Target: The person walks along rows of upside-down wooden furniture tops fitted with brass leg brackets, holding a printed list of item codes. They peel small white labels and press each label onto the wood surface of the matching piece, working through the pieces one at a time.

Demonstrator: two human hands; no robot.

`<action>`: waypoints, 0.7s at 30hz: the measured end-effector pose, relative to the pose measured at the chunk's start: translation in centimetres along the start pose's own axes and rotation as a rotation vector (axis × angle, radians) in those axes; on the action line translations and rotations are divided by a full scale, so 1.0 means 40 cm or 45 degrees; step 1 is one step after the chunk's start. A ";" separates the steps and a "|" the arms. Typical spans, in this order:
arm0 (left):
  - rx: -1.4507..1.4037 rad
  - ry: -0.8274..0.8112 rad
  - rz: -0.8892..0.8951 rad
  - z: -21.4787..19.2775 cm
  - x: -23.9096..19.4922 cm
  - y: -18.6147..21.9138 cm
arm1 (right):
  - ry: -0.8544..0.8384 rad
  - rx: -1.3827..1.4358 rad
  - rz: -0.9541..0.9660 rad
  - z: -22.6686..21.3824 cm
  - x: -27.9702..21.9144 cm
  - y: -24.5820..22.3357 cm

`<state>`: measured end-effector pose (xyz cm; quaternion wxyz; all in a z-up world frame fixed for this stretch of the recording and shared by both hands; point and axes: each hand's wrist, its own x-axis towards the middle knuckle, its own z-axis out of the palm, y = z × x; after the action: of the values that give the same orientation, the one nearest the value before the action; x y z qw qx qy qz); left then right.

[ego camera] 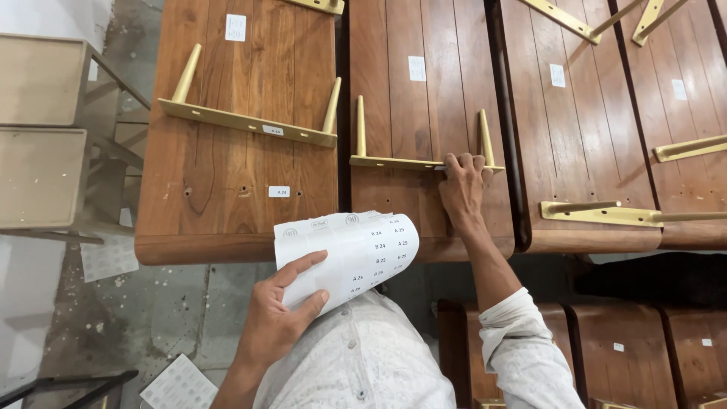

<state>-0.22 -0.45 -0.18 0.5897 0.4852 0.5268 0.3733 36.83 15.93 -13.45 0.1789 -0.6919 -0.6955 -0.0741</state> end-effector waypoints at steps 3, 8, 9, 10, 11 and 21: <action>-0.041 -0.004 0.012 -0.004 -0.006 -0.004 | 0.027 -0.022 -0.053 0.008 -0.001 0.017; -0.043 0.016 -0.089 -0.009 -0.023 0.002 | -0.005 0.192 0.051 0.020 -0.027 0.039; -0.044 0.027 -0.090 -0.009 -0.020 0.003 | -0.008 0.198 0.042 -0.042 -0.047 -0.009; -0.053 0.038 -0.072 -0.010 -0.017 0.004 | 0.090 0.465 0.138 -0.104 -0.068 -0.058; -0.064 0.058 -0.063 -0.011 -0.022 0.002 | 0.174 0.736 0.232 -0.164 -0.095 -0.109; -0.114 -0.022 -0.007 0.043 0.010 0.013 | 0.134 0.675 -0.325 -0.431 -0.265 -0.362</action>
<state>1.56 -0.25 0.16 0.6164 0.4602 0.5056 0.3908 24.78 -0.48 0.88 0.3782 -0.5233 -0.7618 0.0524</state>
